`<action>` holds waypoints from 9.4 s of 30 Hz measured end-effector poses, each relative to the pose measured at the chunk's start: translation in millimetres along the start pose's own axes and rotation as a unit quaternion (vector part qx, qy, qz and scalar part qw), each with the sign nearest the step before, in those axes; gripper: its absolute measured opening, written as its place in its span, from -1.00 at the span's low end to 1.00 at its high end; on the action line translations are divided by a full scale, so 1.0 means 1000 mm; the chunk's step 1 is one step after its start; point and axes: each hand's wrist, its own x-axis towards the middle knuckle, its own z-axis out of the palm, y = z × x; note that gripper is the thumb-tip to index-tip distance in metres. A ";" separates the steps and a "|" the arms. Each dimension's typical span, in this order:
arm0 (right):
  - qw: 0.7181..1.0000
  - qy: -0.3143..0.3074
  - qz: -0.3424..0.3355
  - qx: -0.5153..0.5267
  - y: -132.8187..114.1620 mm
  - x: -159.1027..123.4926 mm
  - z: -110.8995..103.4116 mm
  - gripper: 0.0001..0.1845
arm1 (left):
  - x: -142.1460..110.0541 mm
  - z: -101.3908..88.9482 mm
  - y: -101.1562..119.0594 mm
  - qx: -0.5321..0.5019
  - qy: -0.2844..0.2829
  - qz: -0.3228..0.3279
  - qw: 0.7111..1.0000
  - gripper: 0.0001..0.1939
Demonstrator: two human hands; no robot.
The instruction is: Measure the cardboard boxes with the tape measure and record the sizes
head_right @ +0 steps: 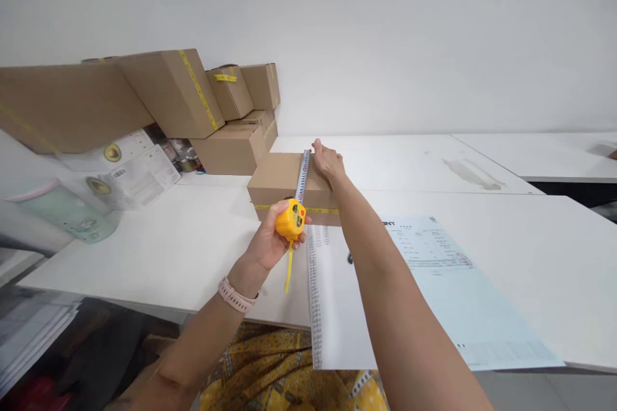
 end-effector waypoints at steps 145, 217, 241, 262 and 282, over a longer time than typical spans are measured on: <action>0.919 0.126 -0.255 -0.272 -0.004 -0.034 -0.015 -0.48 | -0.061 -0.072 -0.069 0.097 -0.084 0.196 0.972 -0.41; 0.830 0.000 0.090 0.550 0.135 -0.151 0.014 -0.54 | 0.101 -0.054 -0.075 0.745 -0.182 0.247 0.592 -0.45; 0.926 0.057 0.107 0.357 0.130 -0.130 0.065 -0.58 | 0.104 -0.068 -0.087 0.725 -0.164 0.235 0.626 -0.57; 0.957 0.094 0.084 0.260 0.123 -0.125 0.066 -0.73 | 0.104 -0.071 -0.094 0.709 -0.151 0.314 0.613 -0.66; 0.967 0.070 0.077 0.234 0.123 -0.125 0.069 -0.73 | 0.106 -0.076 -0.099 0.731 -0.138 0.339 0.575 -0.65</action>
